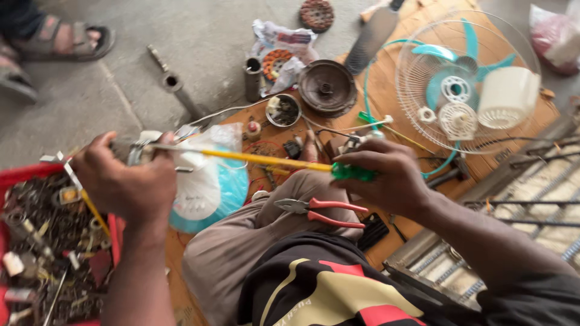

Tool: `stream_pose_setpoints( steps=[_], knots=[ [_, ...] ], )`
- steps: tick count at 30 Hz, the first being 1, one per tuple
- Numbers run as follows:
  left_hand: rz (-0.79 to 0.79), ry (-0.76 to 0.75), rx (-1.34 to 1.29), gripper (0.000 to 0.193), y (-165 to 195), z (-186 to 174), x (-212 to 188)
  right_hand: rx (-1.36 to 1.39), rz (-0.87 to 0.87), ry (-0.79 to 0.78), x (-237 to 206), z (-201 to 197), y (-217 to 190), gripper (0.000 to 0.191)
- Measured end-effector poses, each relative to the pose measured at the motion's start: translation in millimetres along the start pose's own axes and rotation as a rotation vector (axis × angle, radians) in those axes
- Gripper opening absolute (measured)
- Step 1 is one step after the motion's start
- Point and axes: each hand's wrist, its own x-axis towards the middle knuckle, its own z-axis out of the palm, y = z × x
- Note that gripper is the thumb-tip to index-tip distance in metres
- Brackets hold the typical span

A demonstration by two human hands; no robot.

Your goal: The person sits on the floor and uses a screwdriver to unscrew and separate parts of an electric fan motor, then works the motor shaft and housing by hand, using pliers to grip components while pulling the armature from the stator.

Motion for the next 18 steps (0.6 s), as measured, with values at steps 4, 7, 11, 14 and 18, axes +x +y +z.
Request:
stream_pose_setpoints(
  steps=[4, 7, 11, 14, 18],
  knots=[
    [-0.039, 0.059, -0.005, 0.066, 18, 0, 0, 0.033, 0.288, -0.041, -13, 0, 7, 0.026],
    [-0.123, 0.045, -0.024, 0.069, 32, 2, 3, 0.51, 0.96, -0.479, -15, -6, 31, 0.039],
    [-0.148, 0.073, -0.031, 0.073, 44, 2, 10, 0.236, 1.074, -0.587, -19, -13, 50, 0.023],
    [-0.158, 0.072, -0.043, 0.073, 48, 0, 12, 0.175, 0.409, -0.281, -21, -18, 39, 0.036],
    [-0.145, 0.091, -0.046, 0.072, 50, 0, 11, 0.086, 0.405, -0.195, -12, -27, 16, 0.046]
  ],
)
